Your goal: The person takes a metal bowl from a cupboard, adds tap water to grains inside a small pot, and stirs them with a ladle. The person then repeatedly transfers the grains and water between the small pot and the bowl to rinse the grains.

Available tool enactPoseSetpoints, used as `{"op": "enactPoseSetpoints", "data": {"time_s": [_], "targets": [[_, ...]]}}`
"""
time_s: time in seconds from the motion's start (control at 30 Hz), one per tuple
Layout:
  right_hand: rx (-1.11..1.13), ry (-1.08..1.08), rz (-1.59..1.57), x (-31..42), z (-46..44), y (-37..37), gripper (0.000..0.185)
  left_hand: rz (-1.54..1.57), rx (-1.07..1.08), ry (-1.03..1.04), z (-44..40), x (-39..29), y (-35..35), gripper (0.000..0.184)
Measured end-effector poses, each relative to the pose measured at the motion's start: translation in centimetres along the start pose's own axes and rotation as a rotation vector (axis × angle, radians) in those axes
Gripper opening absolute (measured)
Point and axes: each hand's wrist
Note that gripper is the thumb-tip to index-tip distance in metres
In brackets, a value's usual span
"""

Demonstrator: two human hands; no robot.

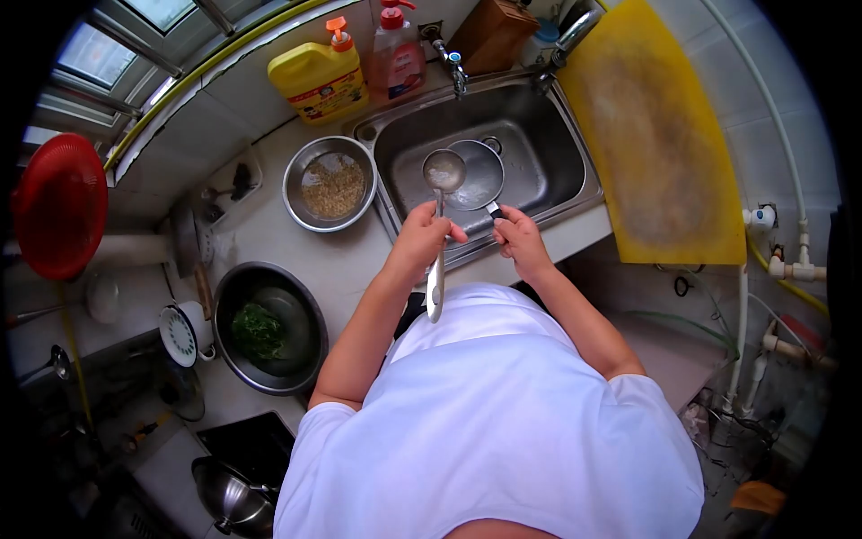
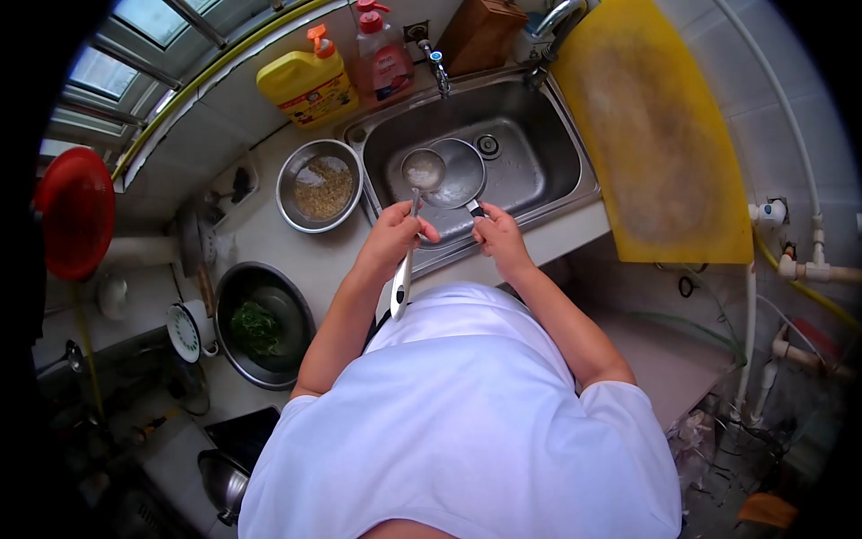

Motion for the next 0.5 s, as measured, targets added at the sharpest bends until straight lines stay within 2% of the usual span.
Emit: {"op": "enactPoseSetpoints", "data": {"time_s": [0.13,0.2,0.43,0.5], "targets": [[0.012,0.001,0.003,0.3,0.2,0.4,0.045,-0.119,-0.032,0.03,0.0,-0.1,0.3,0.023],[0.012,-0.009,0.001,0.4,0.4,0.7,0.039,-0.136,-0.035,0.05,0.0,-0.1,0.3,0.024],[0.02,-0.022,0.014,0.6,0.6,0.8,0.038,-0.321,-0.095,0.118,-1.1,1.5,-0.1,0.026],[0.027,-0.034,-0.005,0.6,0.5,0.6,0.048,-0.321,-0.097,0.114,-1.2,1.6,-0.1,0.026]]}}
Point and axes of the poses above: each hand's wrist, its own z-axis away from the middle knuckle, its own y-axis out of the palm, x = y × z, and after that the axes turned 3 degrees about -z, right-handed
